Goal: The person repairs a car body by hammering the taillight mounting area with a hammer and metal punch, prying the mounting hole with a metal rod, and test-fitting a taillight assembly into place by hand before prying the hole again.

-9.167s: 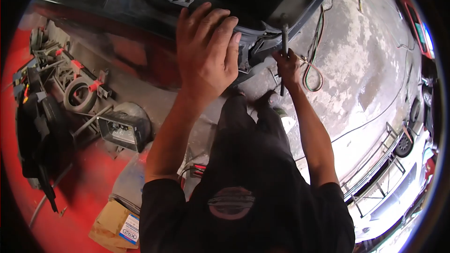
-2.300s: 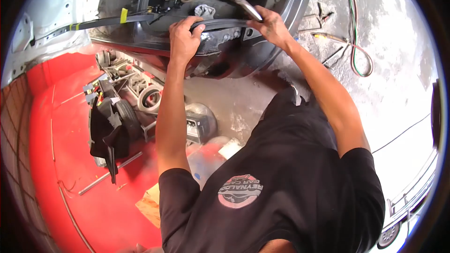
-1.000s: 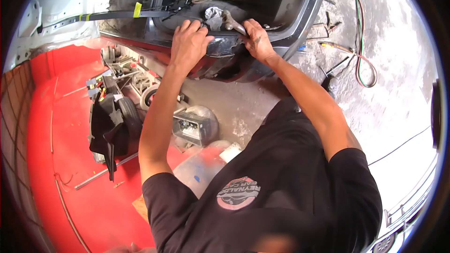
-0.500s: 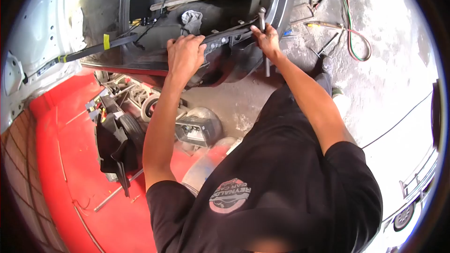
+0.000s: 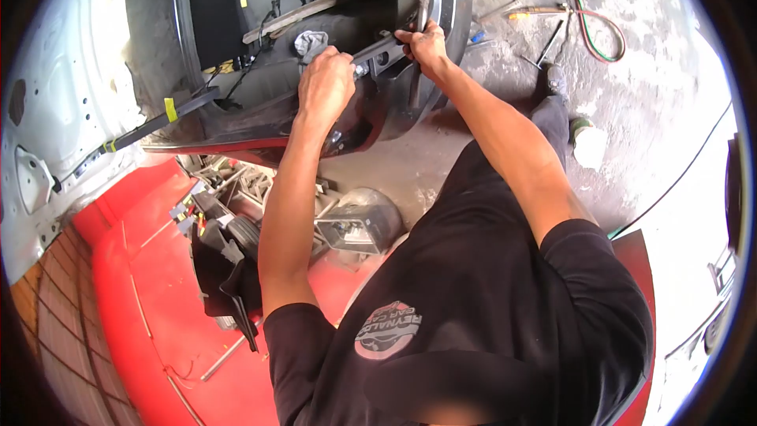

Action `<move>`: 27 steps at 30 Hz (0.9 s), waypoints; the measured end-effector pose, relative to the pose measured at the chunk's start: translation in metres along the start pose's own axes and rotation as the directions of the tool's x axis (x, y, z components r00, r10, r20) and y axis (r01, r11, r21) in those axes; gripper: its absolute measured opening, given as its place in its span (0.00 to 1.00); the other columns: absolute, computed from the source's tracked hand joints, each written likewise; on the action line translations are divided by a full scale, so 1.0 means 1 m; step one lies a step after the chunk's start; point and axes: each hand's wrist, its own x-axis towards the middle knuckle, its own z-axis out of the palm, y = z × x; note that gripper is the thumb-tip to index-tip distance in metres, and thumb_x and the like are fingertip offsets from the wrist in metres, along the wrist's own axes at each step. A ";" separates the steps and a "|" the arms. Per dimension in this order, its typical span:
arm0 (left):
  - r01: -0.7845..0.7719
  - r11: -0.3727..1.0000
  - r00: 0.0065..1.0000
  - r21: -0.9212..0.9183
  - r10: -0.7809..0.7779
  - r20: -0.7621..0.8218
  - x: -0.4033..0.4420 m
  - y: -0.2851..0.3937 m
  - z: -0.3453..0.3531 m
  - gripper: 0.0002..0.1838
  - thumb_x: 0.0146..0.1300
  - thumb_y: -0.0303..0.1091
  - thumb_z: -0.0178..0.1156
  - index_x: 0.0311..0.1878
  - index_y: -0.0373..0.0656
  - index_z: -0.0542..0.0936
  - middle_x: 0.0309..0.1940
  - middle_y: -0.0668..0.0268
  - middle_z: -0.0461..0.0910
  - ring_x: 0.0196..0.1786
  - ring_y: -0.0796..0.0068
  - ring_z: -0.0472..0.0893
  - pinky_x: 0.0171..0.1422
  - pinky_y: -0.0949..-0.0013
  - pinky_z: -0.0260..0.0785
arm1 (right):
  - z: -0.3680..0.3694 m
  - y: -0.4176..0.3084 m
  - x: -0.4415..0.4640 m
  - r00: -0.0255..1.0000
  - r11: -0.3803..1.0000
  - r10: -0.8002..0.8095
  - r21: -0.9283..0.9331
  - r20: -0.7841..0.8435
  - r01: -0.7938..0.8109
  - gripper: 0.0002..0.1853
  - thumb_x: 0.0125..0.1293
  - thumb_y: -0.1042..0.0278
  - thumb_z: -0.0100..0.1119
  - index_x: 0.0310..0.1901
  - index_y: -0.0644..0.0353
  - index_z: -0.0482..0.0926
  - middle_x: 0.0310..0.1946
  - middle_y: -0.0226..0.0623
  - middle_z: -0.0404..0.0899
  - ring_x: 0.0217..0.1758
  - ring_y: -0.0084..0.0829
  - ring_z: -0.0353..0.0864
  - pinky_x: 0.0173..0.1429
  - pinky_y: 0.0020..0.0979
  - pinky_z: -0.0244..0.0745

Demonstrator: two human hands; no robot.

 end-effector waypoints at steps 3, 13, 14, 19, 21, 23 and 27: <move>-0.013 1.000 0.999 0.014 0.014 -0.038 0.001 0.001 0.002 0.11 0.64 0.30 0.64 0.46 0.35 0.88 0.42 0.49 0.84 0.46 0.45 0.84 0.54 0.49 0.76 | 0.008 0.004 0.014 0.998 1.000 0.014 0.019 0.058 -0.016 0.15 0.60 0.80 0.72 0.44 0.64 0.73 0.26 0.38 0.80 0.22 0.29 0.78 0.24 0.31 0.71; 0.028 0.997 0.999 0.076 -0.025 -0.042 0.000 0.012 0.006 0.07 0.60 0.26 0.65 0.41 0.35 0.86 0.46 0.48 0.82 0.52 0.45 0.82 0.57 0.49 0.74 | 0.009 0.011 0.010 0.997 0.953 0.054 0.294 0.054 -0.067 0.18 0.61 0.85 0.67 0.45 0.60 0.68 0.31 0.40 0.81 0.25 0.33 0.83 0.26 0.32 0.75; 0.045 0.997 0.997 0.060 -0.042 -0.065 0.001 0.013 0.007 0.08 0.60 0.26 0.66 0.41 0.35 0.86 0.45 0.49 0.82 0.52 0.45 0.82 0.58 0.49 0.74 | 0.010 0.009 0.006 0.996 0.939 0.079 0.332 0.041 -0.088 0.18 0.61 0.85 0.67 0.45 0.60 0.68 0.31 0.40 0.81 0.25 0.33 0.83 0.26 0.32 0.76; 0.074 0.997 0.997 0.026 -0.072 -0.040 0.006 0.013 0.004 0.09 0.59 0.27 0.66 0.43 0.35 0.86 0.45 0.49 0.82 0.52 0.45 0.82 0.58 0.49 0.74 | 0.018 0.005 0.010 0.998 0.976 0.066 0.210 -0.020 -0.061 0.17 0.61 0.86 0.65 0.44 0.60 0.68 0.29 0.41 0.80 0.24 0.34 0.83 0.25 0.33 0.79; 0.057 0.998 0.998 -0.007 -0.057 -0.015 0.008 0.007 0.004 0.10 0.59 0.27 0.66 0.44 0.35 0.85 0.44 0.49 0.82 0.52 0.45 0.82 0.58 0.49 0.73 | 0.015 0.004 0.010 0.999 0.983 0.054 0.174 -0.009 -0.051 0.16 0.61 0.86 0.65 0.45 0.61 0.69 0.29 0.41 0.80 0.23 0.35 0.82 0.24 0.34 0.78; 0.051 0.999 0.999 -0.006 -0.051 0.013 0.009 0.008 0.004 0.11 0.59 0.27 0.67 0.45 0.35 0.86 0.45 0.49 0.83 0.52 0.45 0.82 0.59 0.49 0.73 | 0.010 0.013 0.007 0.999 0.981 0.050 0.185 0.018 -0.052 0.16 0.61 0.86 0.65 0.46 0.62 0.70 0.29 0.41 0.80 0.23 0.35 0.83 0.24 0.34 0.79; 0.050 0.998 0.999 0.036 -0.050 -0.002 0.013 0.020 0.009 0.11 0.60 0.28 0.67 0.45 0.36 0.86 0.47 0.47 0.82 0.53 0.43 0.82 0.59 0.49 0.73 | 0.006 0.032 0.022 0.995 0.995 -0.094 -0.023 0.018 0.094 0.15 0.59 0.81 0.72 0.44 0.66 0.75 0.34 0.45 0.84 0.29 0.36 0.86 0.30 0.34 0.83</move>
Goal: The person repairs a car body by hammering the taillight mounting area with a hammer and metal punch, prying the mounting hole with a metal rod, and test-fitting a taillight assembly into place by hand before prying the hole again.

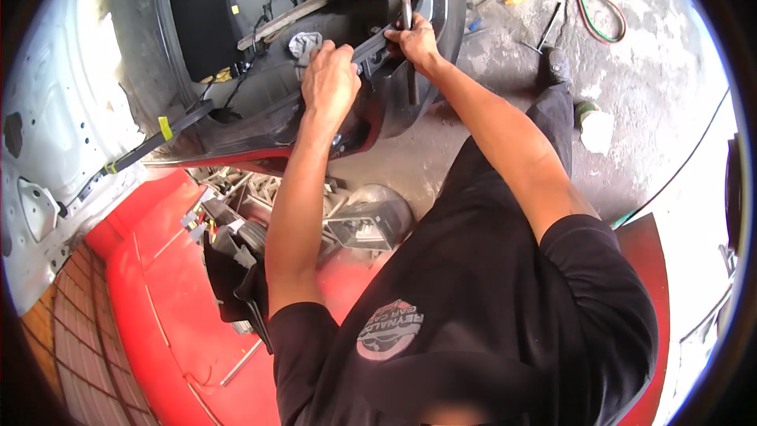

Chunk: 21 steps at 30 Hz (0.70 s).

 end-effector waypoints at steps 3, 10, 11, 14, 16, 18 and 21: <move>-0.011 1.000 0.999 -0.001 0.011 -0.050 0.007 0.000 0.017 0.09 0.60 0.29 0.68 0.42 0.36 0.87 0.46 0.46 0.81 0.53 0.42 0.81 0.60 0.48 0.74 | 0.001 -0.012 -0.006 0.998 0.992 0.070 -0.103 0.007 -0.069 0.16 0.58 0.74 0.76 0.44 0.67 0.78 0.37 0.47 0.86 0.36 0.35 0.88 0.35 0.36 0.83; 0.050 0.995 0.999 0.086 -0.049 -0.016 0.014 0.006 0.030 0.08 0.60 0.26 0.63 0.41 0.37 0.87 0.46 0.50 0.79 0.54 0.45 0.79 0.57 0.46 0.75 | -0.023 0.013 -0.002 0.992 0.998 -0.048 -0.046 -0.118 0.043 0.17 0.62 0.66 0.75 0.44 0.69 0.80 0.32 0.43 0.86 0.31 0.31 0.84 0.36 0.35 0.79; 0.066 0.993 0.998 0.099 -0.065 -0.010 0.014 0.008 0.032 0.08 0.59 0.26 0.63 0.41 0.38 0.87 0.46 0.51 0.79 0.54 0.46 0.79 0.57 0.46 0.74 | -0.030 0.006 -0.003 0.992 1.000 -0.017 0.021 -0.129 0.020 0.16 0.62 0.65 0.75 0.43 0.68 0.80 0.30 0.43 0.86 0.29 0.30 0.83 0.34 0.35 0.78; 0.044 0.983 0.999 0.179 -0.041 -0.023 0.013 0.011 0.034 0.10 0.58 0.27 0.64 0.42 0.40 0.87 0.44 0.53 0.79 0.53 0.49 0.79 0.57 0.46 0.71 | -0.040 -0.014 0.009 0.971 1.000 -0.011 -0.022 -0.238 0.006 0.20 0.60 0.62 0.78 0.38 0.68 0.76 0.24 0.38 0.81 0.21 0.27 0.77 0.26 0.33 0.74; 0.038 0.976 0.999 0.213 -0.032 -0.031 0.013 0.011 0.034 0.10 0.57 0.27 0.64 0.43 0.41 0.87 0.44 0.54 0.79 0.53 0.50 0.79 0.58 0.47 0.69 | -0.041 -0.021 0.021 0.959 0.992 0.006 -0.122 -0.282 -0.042 0.22 0.59 0.60 0.79 0.39 0.68 0.76 0.24 0.40 0.82 0.20 0.29 0.78 0.28 0.34 0.76; 0.055 0.976 0.998 0.210 -0.050 -0.029 0.014 0.011 0.036 0.10 0.56 0.28 0.65 0.42 0.42 0.87 0.44 0.55 0.79 0.52 0.52 0.79 0.58 0.48 0.68 | -0.038 -0.021 0.030 0.966 0.993 -0.001 -0.114 -0.259 -0.029 0.22 0.59 0.60 0.78 0.39 0.68 0.76 0.24 0.41 0.82 0.21 0.29 0.79 0.30 0.35 0.77; 0.070 0.980 0.998 0.188 -0.069 -0.011 0.015 0.012 0.034 0.09 0.58 0.28 0.64 0.41 0.42 0.88 0.44 0.56 0.78 0.53 0.53 0.78 0.59 0.49 0.69 | -0.037 -0.014 0.042 0.972 0.982 -0.020 -0.186 -0.235 -0.025 0.20 0.59 0.63 0.78 0.39 0.68 0.76 0.23 0.40 0.81 0.21 0.29 0.79 0.29 0.36 0.77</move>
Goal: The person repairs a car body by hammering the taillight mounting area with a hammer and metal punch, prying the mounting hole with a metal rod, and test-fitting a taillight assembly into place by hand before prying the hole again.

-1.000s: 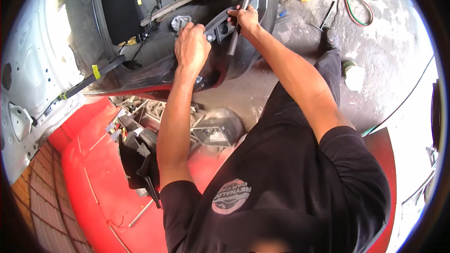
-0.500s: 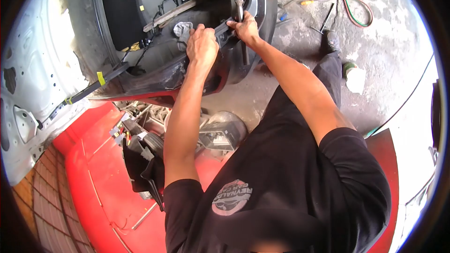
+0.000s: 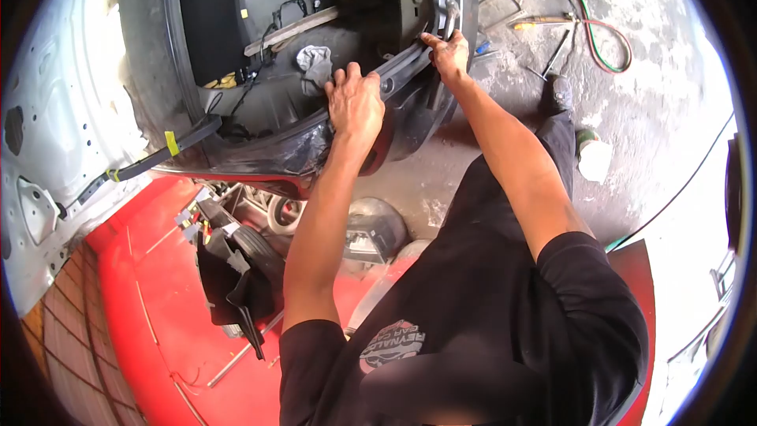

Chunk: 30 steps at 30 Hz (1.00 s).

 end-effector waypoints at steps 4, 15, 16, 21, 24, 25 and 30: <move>0.014 0.999 1.000 -0.036 -0.014 0.013 -0.001 -0.001 0.000 0.07 0.58 0.28 0.64 0.39 0.41 0.88 0.45 0.57 0.78 0.53 0.53 0.77 0.59 0.49 0.70 | 0.001 0.003 0.003 0.999 0.981 0.018 0.191 0.036 -0.025 0.12 0.59 0.76 0.73 0.36 0.66 0.76 0.20 0.35 0.77 0.17 0.27 0.74 0.21 0.31 0.68; 0.008 0.996 1.000 -0.084 -0.009 -0.004 0.001 -0.001 0.000 0.07 0.58 0.28 0.66 0.40 0.39 0.86 0.43 0.56 0.78 0.52 0.51 0.78 0.56 0.48 0.70 | -0.007 -0.002 0.010 0.994 0.997 0.069 0.037 0.085 -0.072 0.12 0.60 0.73 0.74 0.36 0.68 0.78 0.22 0.38 0.80 0.20 0.28 0.78 0.23 0.33 0.72; 0.010 0.997 1.000 -0.078 -0.010 -0.004 0.001 -0.001 0.000 0.07 0.59 0.29 0.66 0.40 0.39 0.86 0.43 0.56 0.78 0.52 0.52 0.78 0.56 0.48 0.70 | -0.008 -0.001 0.010 0.993 0.997 0.071 0.021 0.091 -0.073 0.12 0.60 0.72 0.74 0.36 0.69 0.79 0.23 0.40 0.81 0.21 0.29 0.79 0.24 0.33 0.74; 0.028 0.996 1.000 -0.083 -0.029 -0.002 0.004 0.004 0.009 0.10 0.63 0.33 0.66 0.45 0.40 0.85 0.45 0.57 0.79 0.53 0.53 0.78 0.56 0.48 0.69 | -0.005 0.018 0.013 0.993 0.994 0.053 0.086 0.110 -0.062 0.15 0.62 0.70 0.73 0.39 0.74 0.79 0.29 0.45 0.83 0.27 0.35 0.84 0.29 0.37 0.81; 0.026 0.994 1.000 -0.104 -0.025 0.014 0.013 0.013 0.024 0.13 0.64 0.34 0.66 0.50 0.42 0.84 0.47 0.58 0.80 0.54 0.53 0.77 0.58 0.48 0.69 | -0.010 0.017 0.014 0.989 0.991 0.079 0.096 0.129 -0.092 0.16 0.62 0.69 0.73 0.43 0.75 0.80 0.31 0.45 0.83 0.28 0.36 0.85 0.30 0.37 0.82; 0.033 0.993 0.999 -0.111 -0.032 0.009 0.017 0.016 0.031 0.13 0.64 0.34 0.66 0.50 0.42 0.84 0.47 0.58 0.80 0.55 0.54 0.77 0.58 0.48 0.69 | -0.010 0.017 0.014 0.985 0.984 0.098 0.135 0.143 -0.117 0.16 0.62 0.70 0.73 0.43 0.75 0.80 0.31 0.45 0.83 0.28 0.36 0.85 0.30 0.37 0.82; 0.072 0.982 0.997 -0.174 -0.067 0.037 0.039 0.031 0.057 0.13 0.65 0.36 0.66 0.49 0.41 0.85 0.49 0.58 0.80 0.57 0.53 0.77 0.60 0.48 0.70 | -0.004 0.036 0.030 0.986 0.975 0.094 0.186 0.139 -0.119 0.15 0.61 0.69 0.74 0.40 0.72 0.80 0.29 0.44 0.83 0.25 0.34 0.82 0.29 0.36 0.78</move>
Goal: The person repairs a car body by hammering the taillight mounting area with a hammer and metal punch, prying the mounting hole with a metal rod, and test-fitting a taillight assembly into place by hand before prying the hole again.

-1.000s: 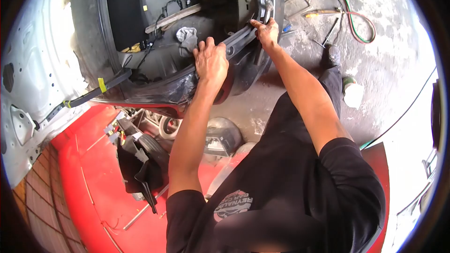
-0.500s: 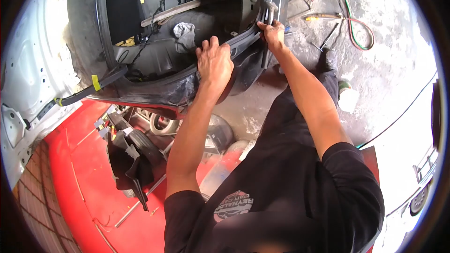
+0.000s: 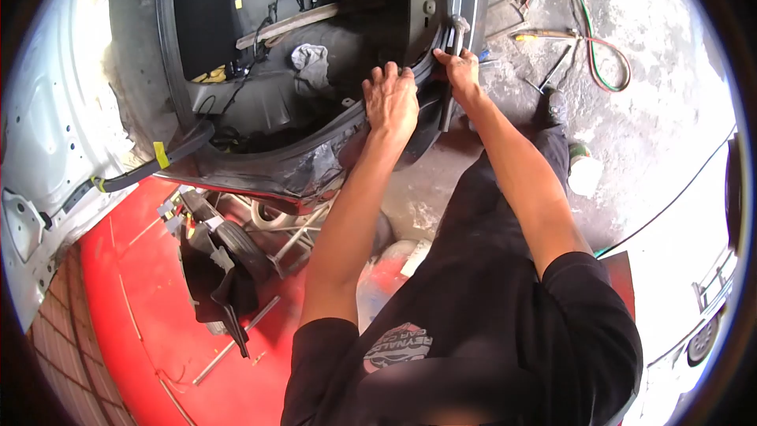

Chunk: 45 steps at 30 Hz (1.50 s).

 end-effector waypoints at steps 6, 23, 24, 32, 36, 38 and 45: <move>0.024 1.000 0.999 0.013 -0.025 0.023 0.013 0.001 0.011 0.10 0.66 0.33 0.63 0.44 0.38 0.87 0.49 0.58 0.81 0.55 0.56 0.79 0.59 0.53 0.73 | 0.001 -0.041 -0.017 0.999 0.967 -0.029 -0.253 -0.029 0.021 0.16 0.59 0.64 0.76 0.33 0.69 0.80 0.20 0.38 0.79 0.21 0.30 0.77 0.24 0.35 0.71; 0.064 0.996 0.998 0.059 -0.066 0.025 0.015 0.008 0.011 0.11 0.63 0.30 0.63 0.45 0.37 0.87 0.46 0.59 0.79 0.53 0.58 0.81 0.55 0.60 0.79 | 0.005 -0.068 0.009 0.996 0.869 -0.086 -0.491 -0.036 0.057 0.23 0.63 0.58 0.76 0.37 0.74 0.79 0.21 0.46 0.82 0.18 0.35 0.84 0.20 0.35 0.76; 0.068 0.996 0.997 0.057 -0.070 0.034 0.014 0.008 0.010 0.11 0.62 0.30 0.63 0.45 0.37 0.87 0.46 0.59 0.79 0.53 0.59 0.80 0.55 0.60 0.79 | 0.004 -0.067 0.010 0.997 0.879 -0.075 -0.473 -0.013 0.060 0.22 0.64 0.59 0.75 0.37 0.75 0.78 0.22 0.46 0.83 0.18 0.35 0.85 0.20 0.35 0.77; 0.024 1.000 1.000 -0.017 -0.024 0.002 0.027 0.019 0.019 0.14 0.69 0.38 0.62 0.50 0.38 0.85 0.50 0.57 0.81 0.57 0.54 0.77 0.62 0.52 0.70 | 0.005 -0.065 0.013 0.986 0.782 -0.168 -0.606 0.023 0.147 0.22 0.66 0.60 0.72 0.39 0.77 0.78 0.24 0.51 0.85 0.21 0.37 0.88 0.24 0.35 0.82; 0.007 1.000 1.000 -0.022 -0.007 -0.015 0.047 0.027 0.043 0.16 0.72 0.39 0.59 0.53 0.39 0.84 0.50 0.55 0.85 0.57 0.54 0.80 0.62 0.52 0.70 | -0.002 -0.065 0.010 0.992 0.876 -0.100 -0.465 0.077 0.124 0.21 0.66 0.60 0.72 0.39 0.76 0.78 0.23 0.51 0.85 0.22 0.37 0.88 0.26 0.35 0.82; 0.031 0.997 1.000 -0.065 -0.031 0.004 0.055 0.024 0.061 0.15 0.72 0.37 0.58 0.52 0.38 0.85 0.47 0.54 0.86 0.53 0.53 0.82 0.60 0.52 0.71 | 0.003 -0.060 0.009 0.990 0.891 -0.128 -0.433 0.050 0.137 0.18 0.66 0.62 0.72 0.37 0.71 0.77 0.22 0.45 0.83 0.20 0.32 0.85 0.22 0.34 0.78; 0.101 0.961 0.994 -0.259 -0.085 0.073 0.062 0.027 0.053 0.11 0.68 0.31 0.60 0.46 0.32 0.84 0.44 0.46 0.86 0.50 0.43 0.83 0.60 0.48 0.74 | 0.006 -0.080 0.004 0.986 0.823 -0.120 -0.544 0.114 0.163 0.19 0.68 0.61 0.69 0.35 0.73 0.78 0.20 0.51 0.83 0.21 0.37 0.88 0.28 0.37 0.82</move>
